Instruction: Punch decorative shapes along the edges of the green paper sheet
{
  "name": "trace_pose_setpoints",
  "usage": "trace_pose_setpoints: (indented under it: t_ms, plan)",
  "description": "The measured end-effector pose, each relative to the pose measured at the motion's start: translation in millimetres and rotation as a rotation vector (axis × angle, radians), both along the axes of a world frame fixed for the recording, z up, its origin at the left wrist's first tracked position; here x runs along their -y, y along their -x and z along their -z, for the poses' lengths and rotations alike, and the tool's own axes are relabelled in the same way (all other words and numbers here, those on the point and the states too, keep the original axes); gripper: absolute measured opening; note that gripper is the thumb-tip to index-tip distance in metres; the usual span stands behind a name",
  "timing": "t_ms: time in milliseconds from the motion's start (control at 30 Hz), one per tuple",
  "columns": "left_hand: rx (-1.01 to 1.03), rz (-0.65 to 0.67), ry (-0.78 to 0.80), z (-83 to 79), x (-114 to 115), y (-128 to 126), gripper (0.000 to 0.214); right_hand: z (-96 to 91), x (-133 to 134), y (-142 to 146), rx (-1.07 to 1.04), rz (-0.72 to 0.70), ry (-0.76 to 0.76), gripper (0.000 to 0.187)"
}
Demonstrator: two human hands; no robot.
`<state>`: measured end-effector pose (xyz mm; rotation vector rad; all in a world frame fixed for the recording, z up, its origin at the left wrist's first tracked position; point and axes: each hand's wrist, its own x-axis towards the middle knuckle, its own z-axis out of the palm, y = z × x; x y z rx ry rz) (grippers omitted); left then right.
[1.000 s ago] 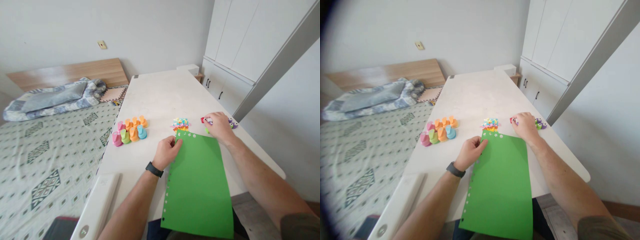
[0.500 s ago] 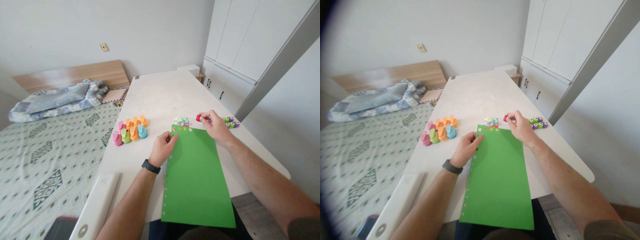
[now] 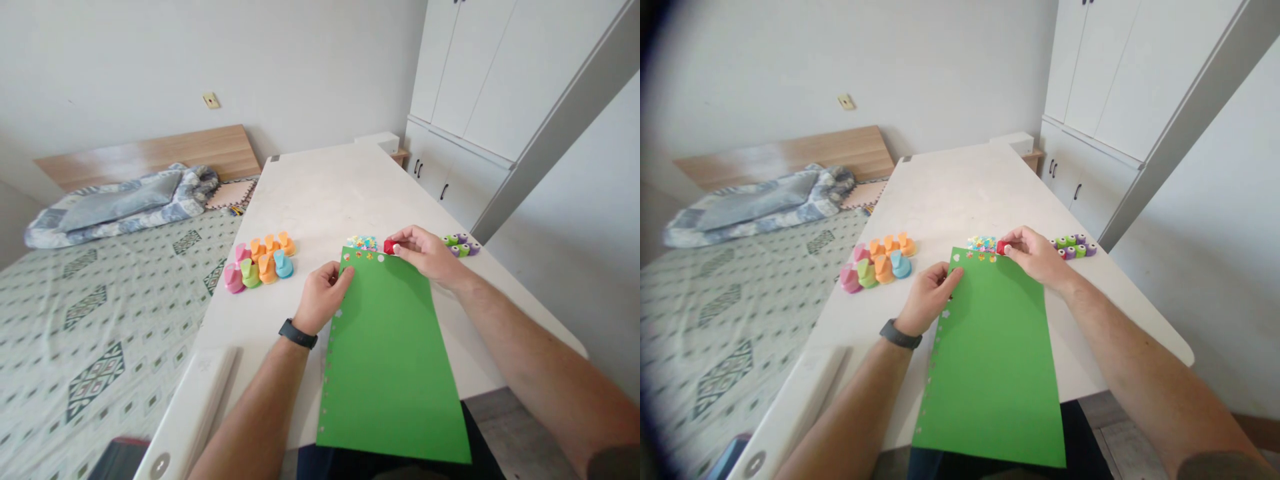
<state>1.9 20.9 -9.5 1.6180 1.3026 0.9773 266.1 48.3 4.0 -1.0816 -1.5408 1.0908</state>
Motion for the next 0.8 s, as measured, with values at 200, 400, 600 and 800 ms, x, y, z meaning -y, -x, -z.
trace_pose_setpoints:
  t_ms: [200,400,600,800]
  plan:
    - [0.01,-0.012,0.011,-3.2,0,0,0.042,0.9,-2,-3,0.044,-0.007,0.012,0.032]
    - [0.029,0.008,0.006,-3.2,0,1,0.041,5.5,-5,-5,0.07,0.01,0.0,0.031]
    - [0.018,0.0,0.004,-6.7,0,3,0.042,0.3,-1,-4,0.037,-0.015,0.038,0.034]
    - [-0.015,-0.018,-0.011,-5.1,-1,5,0.04,-4.7,2,-2,-0.029,-0.023,0.094,0.035]
